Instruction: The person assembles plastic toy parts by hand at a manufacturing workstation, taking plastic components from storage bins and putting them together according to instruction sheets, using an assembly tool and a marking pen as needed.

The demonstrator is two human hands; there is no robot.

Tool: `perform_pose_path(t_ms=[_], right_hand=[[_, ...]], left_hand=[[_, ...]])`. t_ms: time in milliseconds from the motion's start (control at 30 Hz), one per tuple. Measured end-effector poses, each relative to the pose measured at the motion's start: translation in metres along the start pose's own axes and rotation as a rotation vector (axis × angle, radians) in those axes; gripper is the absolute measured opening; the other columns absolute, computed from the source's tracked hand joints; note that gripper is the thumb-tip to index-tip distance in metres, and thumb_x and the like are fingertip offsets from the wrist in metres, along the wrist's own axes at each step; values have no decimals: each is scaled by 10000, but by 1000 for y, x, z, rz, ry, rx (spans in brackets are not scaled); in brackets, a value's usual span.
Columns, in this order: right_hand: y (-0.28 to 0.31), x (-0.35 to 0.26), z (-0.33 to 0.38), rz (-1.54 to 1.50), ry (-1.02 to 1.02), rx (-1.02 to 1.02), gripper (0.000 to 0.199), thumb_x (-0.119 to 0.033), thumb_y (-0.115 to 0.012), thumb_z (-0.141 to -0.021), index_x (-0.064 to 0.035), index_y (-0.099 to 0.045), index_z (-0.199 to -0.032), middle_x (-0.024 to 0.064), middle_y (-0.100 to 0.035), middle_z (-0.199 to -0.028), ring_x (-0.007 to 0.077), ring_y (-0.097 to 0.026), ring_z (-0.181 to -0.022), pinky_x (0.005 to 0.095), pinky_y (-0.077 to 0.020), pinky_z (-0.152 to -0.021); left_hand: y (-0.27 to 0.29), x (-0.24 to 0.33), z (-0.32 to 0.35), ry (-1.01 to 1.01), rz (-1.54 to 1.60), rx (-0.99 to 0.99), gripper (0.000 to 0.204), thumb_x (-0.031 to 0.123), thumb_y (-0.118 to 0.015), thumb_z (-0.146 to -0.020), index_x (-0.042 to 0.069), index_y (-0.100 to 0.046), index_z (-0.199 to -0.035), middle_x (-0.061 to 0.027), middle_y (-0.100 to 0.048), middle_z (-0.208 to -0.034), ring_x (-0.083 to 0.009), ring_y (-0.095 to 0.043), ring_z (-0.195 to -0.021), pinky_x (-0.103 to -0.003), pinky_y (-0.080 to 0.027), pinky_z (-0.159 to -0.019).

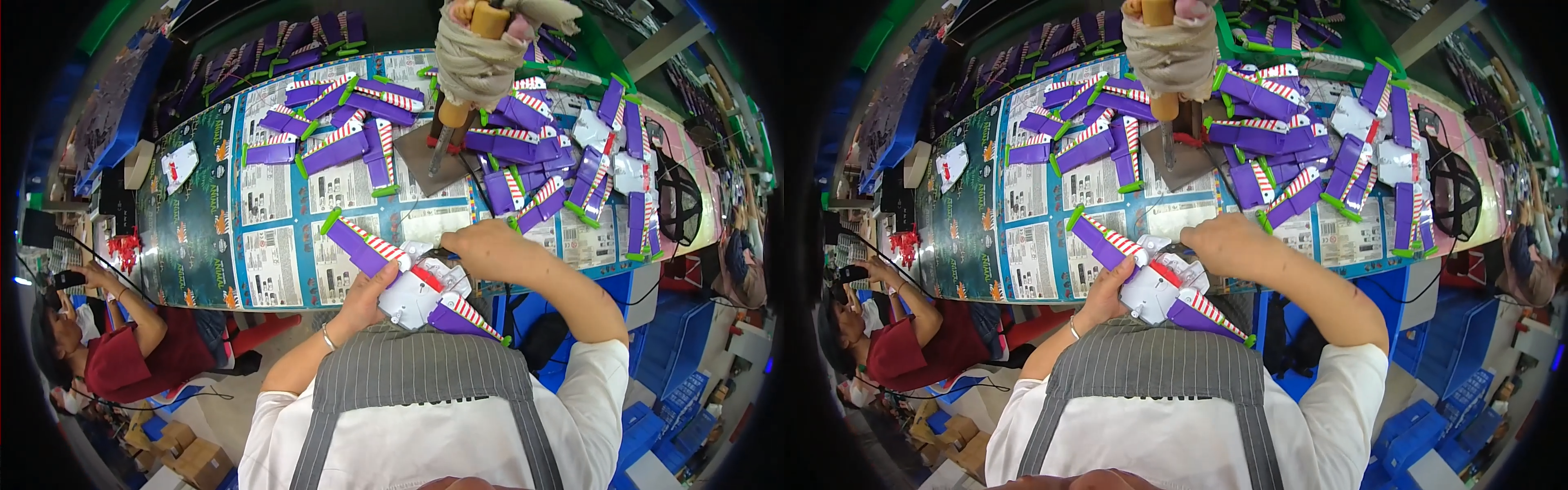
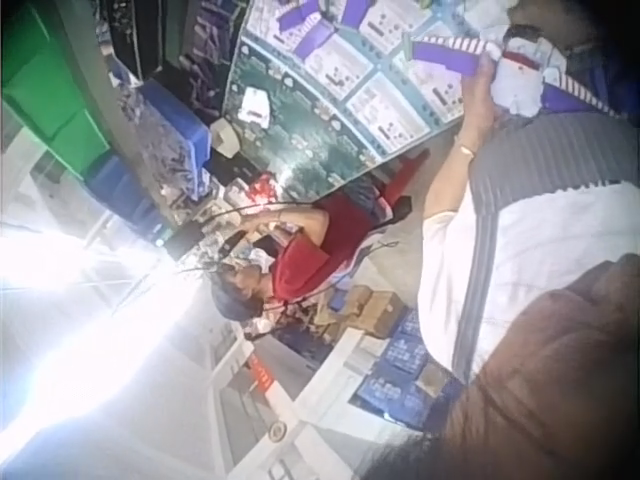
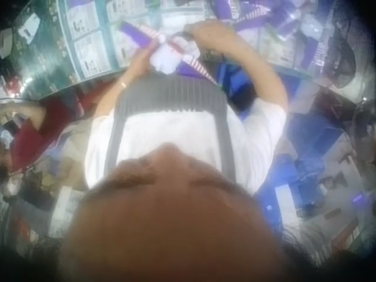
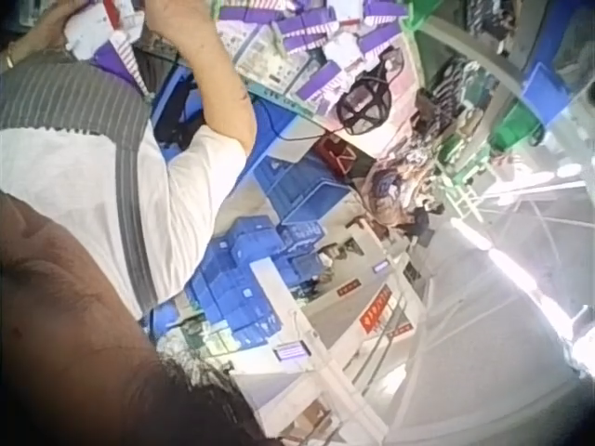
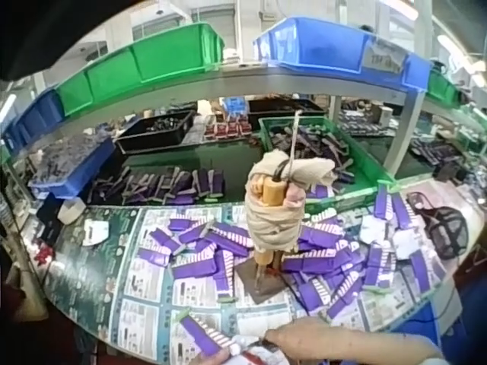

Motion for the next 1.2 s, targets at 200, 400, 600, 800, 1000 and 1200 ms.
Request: perform_pose_path(t_ms=[200,400,600,800,1000,1200], right_hand=[[-1,16,-9,138,-93,252,193,-41,-553,-714,-3,-566,-903,160,-627,-720,320,-641,-692,425,-494,-598],[23,39,-24,101,-238,55,272,-72,-535,-736,-16,-612,-991,201,-649,-881,332,-641,-849,423,-506,-725],[35,43,-23,6,-279,137,349,-57,-526,-743,-26,-601,-1083,201,-641,-963,338,-626,-907,427,-491,-788],[34,46,-24,-33,-299,144,381,-49,-530,-734,-26,-593,-1109,206,-638,-976,339,-627,-908,421,-493,-792],[21,51,-28,15,-294,232,252,-72,-537,-746,-50,-630,-979,173,-653,-930,323,-639,-882,424,-506,-740],[22,50,-27,10,-293,230,255,-77,-532,-749,-49,-632,-981,175,-653,-929,325,-638,-878,425,-504,-745]], left_hand=[[-25,21,-28,10,95,139,364,281,-552,-902,42,-508,-1174,-105,-567,-1157,-236,-559,-1077,-394,-458,-925],[-38,46,-62,31,199,130,361,260,-557,-893,9,-521,-1149,-128,-584,-1137,-275,-574,-1049,-415,-456,-928],[-39,61,-79,24,208,93,361,270,-570,-884,29,-526,-1149,-129,-598,-1113,-273,-582,-1034,-426,-463,-918],[-47,68,-81,16,166,93,352,276,-566,-890,43,-527,-1150,-125,-602,-1104,-269,-592,-1013,-424,-473,-903],[-43,68,-82,18,160,104,331,264,-561,-896,47,-532,-1145,-120,-607,-1096,-262,-600,-1001,-420,-488,-885],[-40,70,-84,37,150,114,317,251,-562,-898,45,-528,-1137,-116,-600,-1098,-261,-592,-1012,-411,-488,-883]])
Point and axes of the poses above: each hand's wrist, its own z-axis away from the middle knuckle, its own y-axis out of the back of the hand, x = y × z, the point moved 1 cm from there along -z, towards the middle knuckle
